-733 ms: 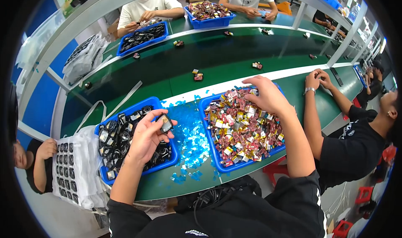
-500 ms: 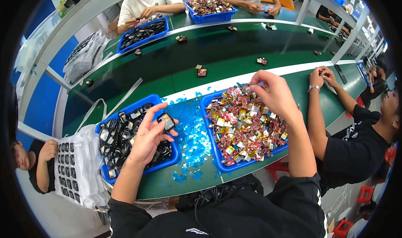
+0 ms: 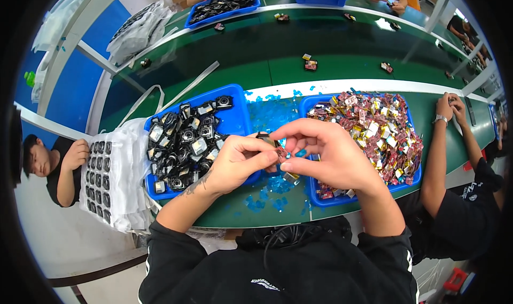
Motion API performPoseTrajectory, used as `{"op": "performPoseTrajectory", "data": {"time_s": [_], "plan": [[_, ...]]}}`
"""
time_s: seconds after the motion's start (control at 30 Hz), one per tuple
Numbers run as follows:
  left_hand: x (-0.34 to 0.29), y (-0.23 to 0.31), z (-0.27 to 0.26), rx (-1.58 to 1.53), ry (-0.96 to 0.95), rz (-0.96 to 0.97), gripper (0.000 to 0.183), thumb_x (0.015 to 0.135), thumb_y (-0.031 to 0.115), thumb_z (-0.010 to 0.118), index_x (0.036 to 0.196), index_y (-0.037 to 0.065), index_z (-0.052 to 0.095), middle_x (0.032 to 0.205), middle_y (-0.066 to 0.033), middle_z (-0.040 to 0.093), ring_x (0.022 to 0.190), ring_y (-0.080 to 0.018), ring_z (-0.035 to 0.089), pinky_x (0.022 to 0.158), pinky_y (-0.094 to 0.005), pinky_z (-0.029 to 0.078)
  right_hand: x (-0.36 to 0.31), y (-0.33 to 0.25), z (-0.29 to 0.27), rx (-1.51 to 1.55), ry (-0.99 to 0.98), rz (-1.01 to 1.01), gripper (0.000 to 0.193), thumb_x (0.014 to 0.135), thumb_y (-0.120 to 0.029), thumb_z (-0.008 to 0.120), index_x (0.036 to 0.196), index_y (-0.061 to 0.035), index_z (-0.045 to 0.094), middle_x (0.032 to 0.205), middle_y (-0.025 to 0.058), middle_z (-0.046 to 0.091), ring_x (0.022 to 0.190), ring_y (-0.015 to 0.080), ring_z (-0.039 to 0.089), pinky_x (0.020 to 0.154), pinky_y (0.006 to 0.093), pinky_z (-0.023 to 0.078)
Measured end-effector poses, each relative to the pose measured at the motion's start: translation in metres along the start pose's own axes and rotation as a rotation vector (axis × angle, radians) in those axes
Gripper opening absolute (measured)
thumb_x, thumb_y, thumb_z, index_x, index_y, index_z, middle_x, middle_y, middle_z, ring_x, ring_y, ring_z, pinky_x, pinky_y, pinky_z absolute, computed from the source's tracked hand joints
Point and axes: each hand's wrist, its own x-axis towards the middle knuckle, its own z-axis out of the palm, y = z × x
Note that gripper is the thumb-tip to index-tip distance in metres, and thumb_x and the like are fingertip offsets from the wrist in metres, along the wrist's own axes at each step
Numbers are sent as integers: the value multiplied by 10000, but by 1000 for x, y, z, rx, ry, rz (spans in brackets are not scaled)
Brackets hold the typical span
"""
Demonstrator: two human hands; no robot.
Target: Assembling small electronic components at an industrial assembly line.
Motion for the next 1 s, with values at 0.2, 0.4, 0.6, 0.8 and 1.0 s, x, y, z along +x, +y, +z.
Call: {"op": "performPoseTrajectory", "data": {"time_s": [0.2,0.4,0.6,0.8,1.0], "plan": [[-3,-1,3,273,43,278,186,843,134,715,973,1,713,961,-109,635,894,-176,609,847,-340,478,-3,10,10,448,274,79,222,844,24,680,1045,39,587,914,72,647,804,107,657,719,219,530],[0,1,2,381,145,396,192,815,110,734,980,15,711,987,-111,649,954,-224,621,840,-328,488,1,8,20,209,263,16,201,811,30,721,980,26,613,855,80,685,788,97,658,728,210,527],[-2,-2,7,277,275,412,134,818,51,710,940,-4,720,917,-111,693,906,-197,616,807,-313,498,7,12,32,290,401,-171,150,838,45,688,965,25,612,878,60,652,756,83,628,700,224,529],[-3,-4,10,269,300,428,130,799,20,707,927,3,726,915,-115,684,898,-203,625,792,-308,505,4,15,32,465,356,21,143,865,18,674,972,6,580,878,41,632,765,77,624,686,208,522],[-4,-4,11,334,373,454,138,793,21,709,930,14,729,922,-122,675,860,-207,637,764,-305,514,8,13,37,436,391,20,123,849,9,692,913,-5,587,857,29,625,744,70,609,674,201,512]]}}
